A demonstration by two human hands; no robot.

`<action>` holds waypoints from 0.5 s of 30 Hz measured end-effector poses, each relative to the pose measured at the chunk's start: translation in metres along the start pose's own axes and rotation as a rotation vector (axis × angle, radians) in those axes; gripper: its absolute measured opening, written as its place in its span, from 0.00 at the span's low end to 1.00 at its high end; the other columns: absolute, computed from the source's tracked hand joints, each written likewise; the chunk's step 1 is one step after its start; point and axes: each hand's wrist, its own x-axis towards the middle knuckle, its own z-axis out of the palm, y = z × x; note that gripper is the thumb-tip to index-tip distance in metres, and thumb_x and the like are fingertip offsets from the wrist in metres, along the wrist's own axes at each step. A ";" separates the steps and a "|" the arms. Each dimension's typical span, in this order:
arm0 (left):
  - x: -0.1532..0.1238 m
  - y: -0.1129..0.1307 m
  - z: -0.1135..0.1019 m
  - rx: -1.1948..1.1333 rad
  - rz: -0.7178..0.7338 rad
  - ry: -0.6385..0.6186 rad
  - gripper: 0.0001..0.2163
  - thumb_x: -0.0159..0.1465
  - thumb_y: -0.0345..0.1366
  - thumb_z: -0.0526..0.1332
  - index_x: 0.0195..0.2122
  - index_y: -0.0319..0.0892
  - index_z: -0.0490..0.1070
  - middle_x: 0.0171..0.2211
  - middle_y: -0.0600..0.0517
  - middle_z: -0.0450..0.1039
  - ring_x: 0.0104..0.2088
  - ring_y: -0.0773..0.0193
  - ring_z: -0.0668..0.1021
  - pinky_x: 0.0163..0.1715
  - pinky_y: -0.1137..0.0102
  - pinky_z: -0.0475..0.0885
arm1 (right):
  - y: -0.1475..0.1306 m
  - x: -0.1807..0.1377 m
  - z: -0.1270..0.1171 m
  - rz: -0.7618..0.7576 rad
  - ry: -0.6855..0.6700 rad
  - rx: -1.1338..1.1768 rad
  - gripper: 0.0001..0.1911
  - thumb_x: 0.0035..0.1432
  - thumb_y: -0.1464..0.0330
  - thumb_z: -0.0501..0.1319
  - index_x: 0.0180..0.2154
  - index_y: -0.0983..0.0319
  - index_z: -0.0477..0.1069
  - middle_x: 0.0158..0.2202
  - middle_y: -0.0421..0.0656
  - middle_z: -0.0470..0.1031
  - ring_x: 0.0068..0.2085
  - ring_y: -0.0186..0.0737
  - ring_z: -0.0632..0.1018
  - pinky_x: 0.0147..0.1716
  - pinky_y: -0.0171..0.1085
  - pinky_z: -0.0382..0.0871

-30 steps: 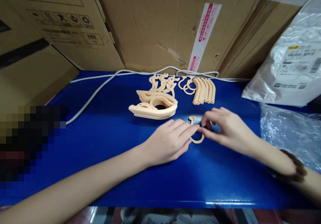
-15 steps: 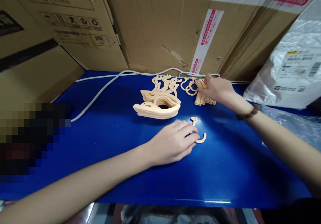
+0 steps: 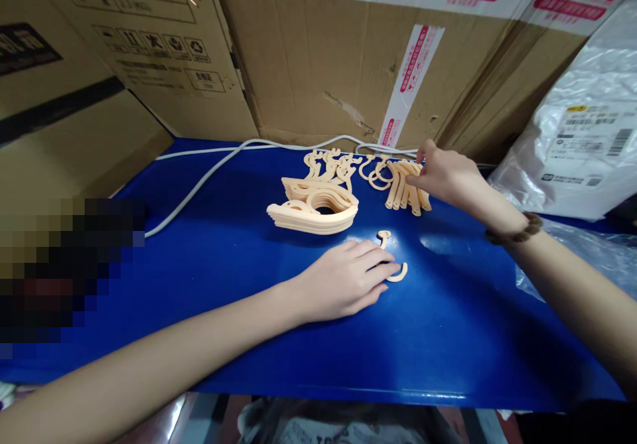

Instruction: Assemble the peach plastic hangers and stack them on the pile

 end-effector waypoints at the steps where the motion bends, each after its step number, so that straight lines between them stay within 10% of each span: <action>1: 0.000 0.000 0.001 0.009 0.002 -0.004 0.12 0.75 0.34 0.56 0.56 0.37 0.73 0.54 0.45 0.78 0.52 0.57 0.78 0.50 0.63 0.74 | 0.002 -0.004 0.001 -0.013 0.004 -0.004 0.29 0.61 0.53 0.60 0.56 0.65 0.68 0.41 0.58 0.82 0.40 0.59 0.81 0.34 0.47 0.68; 15: 0.001 0.003 0.001 0.189 0.158 0.052 0.14 0.76 0.25 0.50 0.42 0.35 0.76 0.41 0.48 0.82 0.44 0.60 0.81 0.41 0.66 0.73 | 0.001 0.002 0.014 -0.039 -0.071 -0.013 0.28 0.59 0.54 0.59 0.54 0.67 0.68 0.37 0.58 0.82 0.36 0.57 0.81 0.31 0.44 0.66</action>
